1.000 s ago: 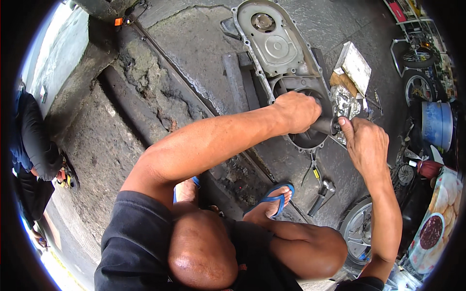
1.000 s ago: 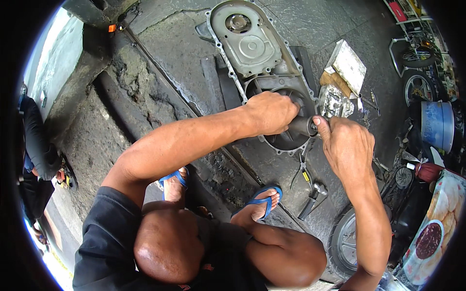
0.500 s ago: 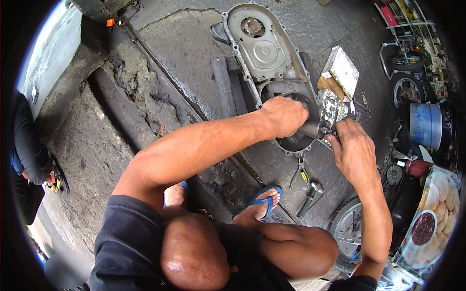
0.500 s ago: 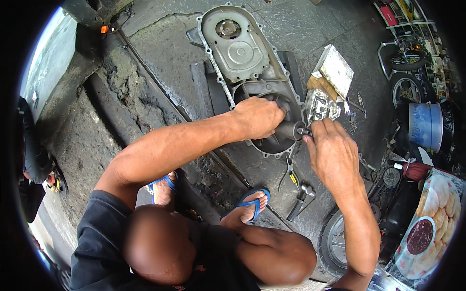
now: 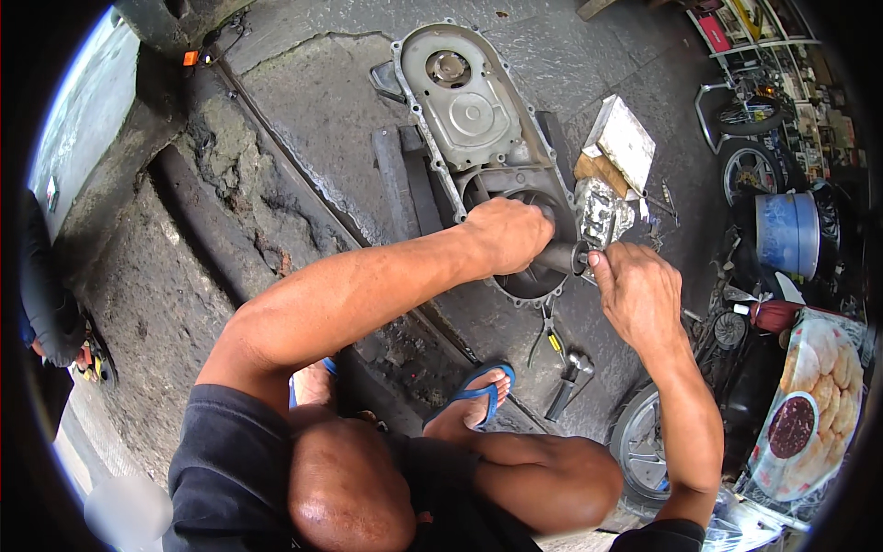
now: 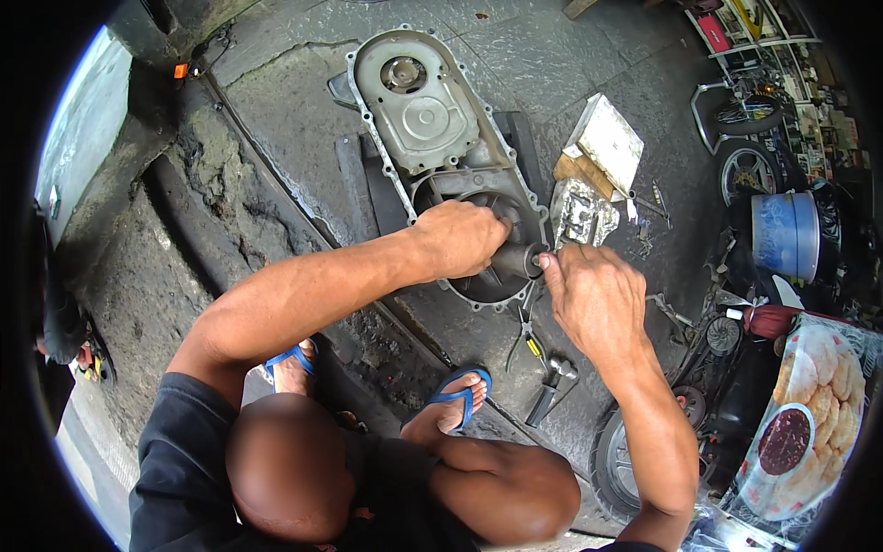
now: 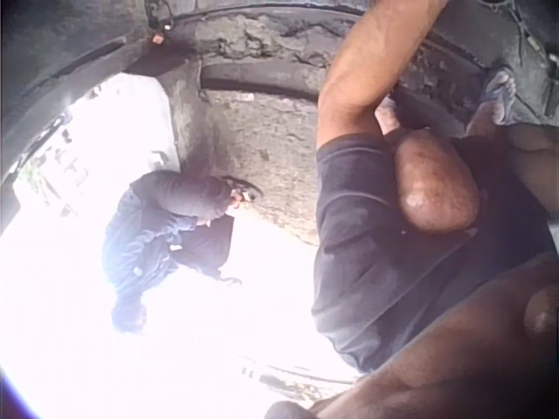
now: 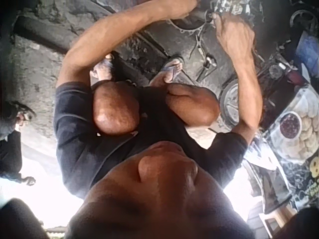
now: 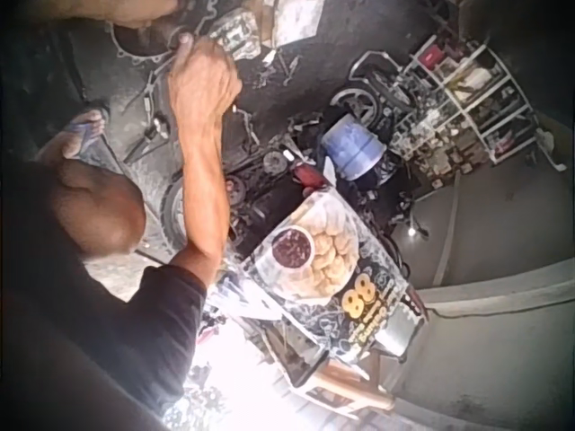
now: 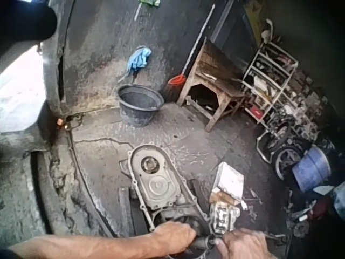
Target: The person inserts bearing puller parts into a metal engine casing, retrieves a screwdriver, and turns the puller assembly using a wrench and the screwdriver.
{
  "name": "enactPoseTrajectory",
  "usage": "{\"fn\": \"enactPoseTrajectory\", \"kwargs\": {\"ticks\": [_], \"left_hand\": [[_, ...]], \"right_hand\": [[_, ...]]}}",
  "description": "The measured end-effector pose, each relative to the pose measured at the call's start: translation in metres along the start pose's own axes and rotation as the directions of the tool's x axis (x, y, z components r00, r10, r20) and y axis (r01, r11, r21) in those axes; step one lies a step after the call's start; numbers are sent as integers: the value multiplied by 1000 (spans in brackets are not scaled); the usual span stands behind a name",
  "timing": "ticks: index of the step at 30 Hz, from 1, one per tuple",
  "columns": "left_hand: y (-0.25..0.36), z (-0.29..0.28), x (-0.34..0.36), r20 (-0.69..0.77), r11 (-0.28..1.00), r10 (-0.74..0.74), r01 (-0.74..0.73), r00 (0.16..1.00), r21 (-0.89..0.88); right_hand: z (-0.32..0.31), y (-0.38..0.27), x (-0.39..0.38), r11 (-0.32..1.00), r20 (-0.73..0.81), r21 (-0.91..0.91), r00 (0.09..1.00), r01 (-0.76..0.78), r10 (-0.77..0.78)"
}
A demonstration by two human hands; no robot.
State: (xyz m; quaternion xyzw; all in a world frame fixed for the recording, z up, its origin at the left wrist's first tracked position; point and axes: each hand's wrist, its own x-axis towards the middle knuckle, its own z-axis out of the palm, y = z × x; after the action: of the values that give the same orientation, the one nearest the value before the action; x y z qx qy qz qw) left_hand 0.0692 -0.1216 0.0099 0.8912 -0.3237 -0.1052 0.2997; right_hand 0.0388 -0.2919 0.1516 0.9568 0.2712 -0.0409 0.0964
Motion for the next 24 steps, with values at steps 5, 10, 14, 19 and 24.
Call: {"fn": "enactPoseTrajectory", "kwargs": {"ticks": [5, 10, 14, 19, 24], "left_hand": [[-2, 0, -1, -18, 1000, 2, -2, 1000, -7], [5, -2, -1, -3, 998, -60, 60, 998, -24], [10, -5, 0, 41, 997, -68, 69, 997, -21], [2, 4, -2, -31, 999, -21, 22, 999, 26], [3, 3, -3, -10, 999, -42, 42, 999, 20]], "right_hand": [[-6, -4, 0, 1000, 29, -5, 1000, -13, 13], [-13, 6, 3, 993, 15, -7, 992, 122, -122], [-12, 11, 2, 994, 101, 64, 990, 88, -94], [-9, 9, 4, 990, 82, 131, 995, 43, -54], [-2, 5, 4, 919, 208, 281, 953, -276, 222]]}}
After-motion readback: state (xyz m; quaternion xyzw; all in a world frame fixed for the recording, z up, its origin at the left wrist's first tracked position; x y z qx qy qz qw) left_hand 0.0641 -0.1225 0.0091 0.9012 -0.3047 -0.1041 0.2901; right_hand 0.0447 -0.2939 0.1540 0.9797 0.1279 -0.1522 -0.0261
